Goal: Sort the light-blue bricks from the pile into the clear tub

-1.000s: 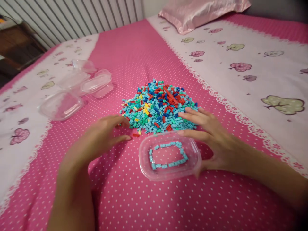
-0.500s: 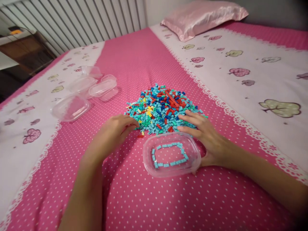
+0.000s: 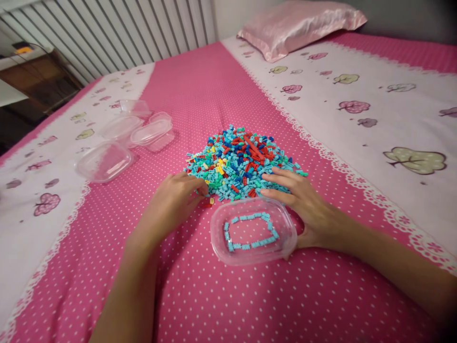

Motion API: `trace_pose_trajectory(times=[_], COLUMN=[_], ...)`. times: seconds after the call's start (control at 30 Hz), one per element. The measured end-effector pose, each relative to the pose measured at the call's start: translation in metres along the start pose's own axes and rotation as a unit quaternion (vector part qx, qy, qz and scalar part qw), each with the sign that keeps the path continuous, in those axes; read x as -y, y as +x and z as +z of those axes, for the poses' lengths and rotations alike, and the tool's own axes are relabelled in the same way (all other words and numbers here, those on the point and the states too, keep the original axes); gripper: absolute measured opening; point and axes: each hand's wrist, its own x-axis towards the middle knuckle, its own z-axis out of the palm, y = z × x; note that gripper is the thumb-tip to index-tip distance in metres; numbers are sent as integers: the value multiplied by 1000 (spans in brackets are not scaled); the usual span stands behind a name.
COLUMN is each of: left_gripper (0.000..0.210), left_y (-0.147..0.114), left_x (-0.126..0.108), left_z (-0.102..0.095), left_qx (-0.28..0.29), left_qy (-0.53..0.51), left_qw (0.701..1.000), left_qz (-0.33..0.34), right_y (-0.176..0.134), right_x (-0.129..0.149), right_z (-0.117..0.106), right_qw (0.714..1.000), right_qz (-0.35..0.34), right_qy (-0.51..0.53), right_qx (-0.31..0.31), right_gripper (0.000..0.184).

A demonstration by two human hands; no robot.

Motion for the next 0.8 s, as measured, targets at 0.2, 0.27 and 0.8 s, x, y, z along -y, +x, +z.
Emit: trace_pose_trajectory(times=[0.2, 0.27, 0.8], left_gripper=[21, 23, 15], left_y=[0, 2, 6], left_x=[-5, -6, -6], left_z=[0, 1, 7], left_qx=[9, 23, 25], left_qy=[-1, -8, 97], left_qw=[1000, 999, 994], left_qz=[10, 22, -50], right_y=[0, 0, 0], right_x=[0, -1, 0], right_z=[1, 0, 0], right_qw=[1000, 1000, 1000], right_qz=[-9, -9, 6], right_qy=[-4, -4, 7], right_qx=[1, 0, 1], right_gripper=[98, 99, 102])
